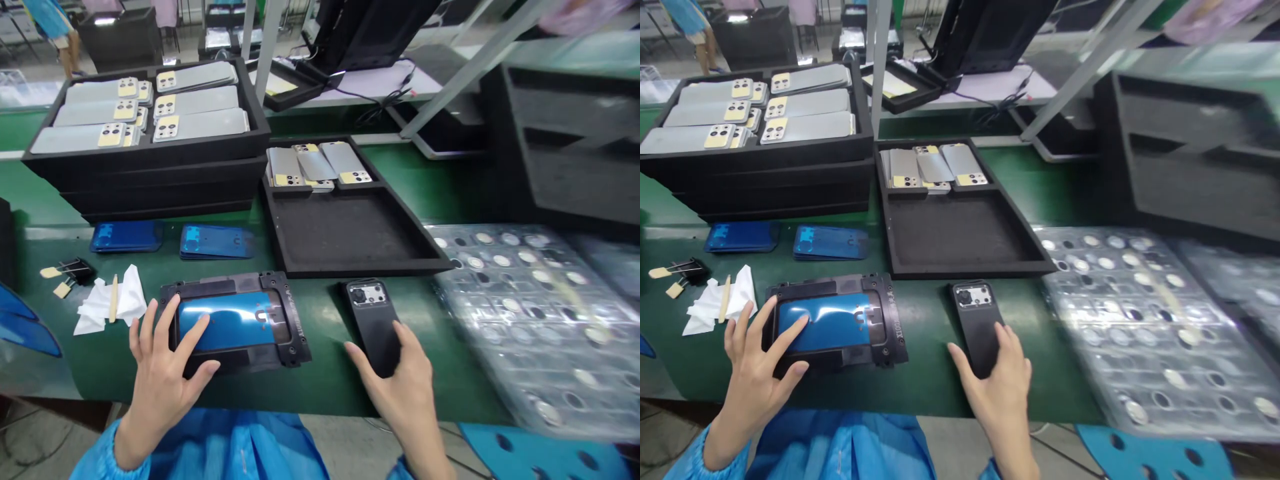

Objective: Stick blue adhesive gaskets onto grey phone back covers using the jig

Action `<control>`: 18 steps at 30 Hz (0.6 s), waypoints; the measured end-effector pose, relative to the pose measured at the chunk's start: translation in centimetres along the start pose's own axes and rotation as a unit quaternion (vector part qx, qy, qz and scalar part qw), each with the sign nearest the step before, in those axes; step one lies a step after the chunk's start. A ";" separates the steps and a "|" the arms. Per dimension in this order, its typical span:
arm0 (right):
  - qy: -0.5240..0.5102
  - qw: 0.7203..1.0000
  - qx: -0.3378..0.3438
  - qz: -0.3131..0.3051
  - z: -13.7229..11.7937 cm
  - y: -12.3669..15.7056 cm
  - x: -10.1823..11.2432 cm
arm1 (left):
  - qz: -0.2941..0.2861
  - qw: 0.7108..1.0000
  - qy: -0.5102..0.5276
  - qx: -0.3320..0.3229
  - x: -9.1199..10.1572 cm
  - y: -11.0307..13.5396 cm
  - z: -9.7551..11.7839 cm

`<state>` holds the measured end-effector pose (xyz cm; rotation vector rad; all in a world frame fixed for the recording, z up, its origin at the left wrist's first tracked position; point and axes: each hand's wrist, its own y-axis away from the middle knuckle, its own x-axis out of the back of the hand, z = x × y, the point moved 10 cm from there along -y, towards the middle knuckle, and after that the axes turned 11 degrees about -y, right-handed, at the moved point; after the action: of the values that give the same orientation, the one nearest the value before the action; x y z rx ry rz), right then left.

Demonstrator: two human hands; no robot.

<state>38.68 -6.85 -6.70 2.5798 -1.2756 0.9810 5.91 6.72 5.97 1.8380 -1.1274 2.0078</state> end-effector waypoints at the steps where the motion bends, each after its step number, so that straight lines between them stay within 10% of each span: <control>1: 0.002 1.000 -0.003 0.001 0.3 0.1 -0.2 | -0.002 1.000 0.000 0.000 -0.1 0.0 0.0; 12: -0.059 0.992 -0.053 0.101 1.2 -0.6 2.2 | 0.017 0.999 -0.014 -0.042 0.1 -0.8 0.9; 18: -0.157 0.980 0.062 0.108 -8.2 3.2 3.5 | 0.048 0.971 0.234 0.028 2.3 0.6 2.2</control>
<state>33.69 -8.38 1.19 2.8248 -1.6506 0.7202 6.78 4.10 7.72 1.2417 -1.0364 2.3755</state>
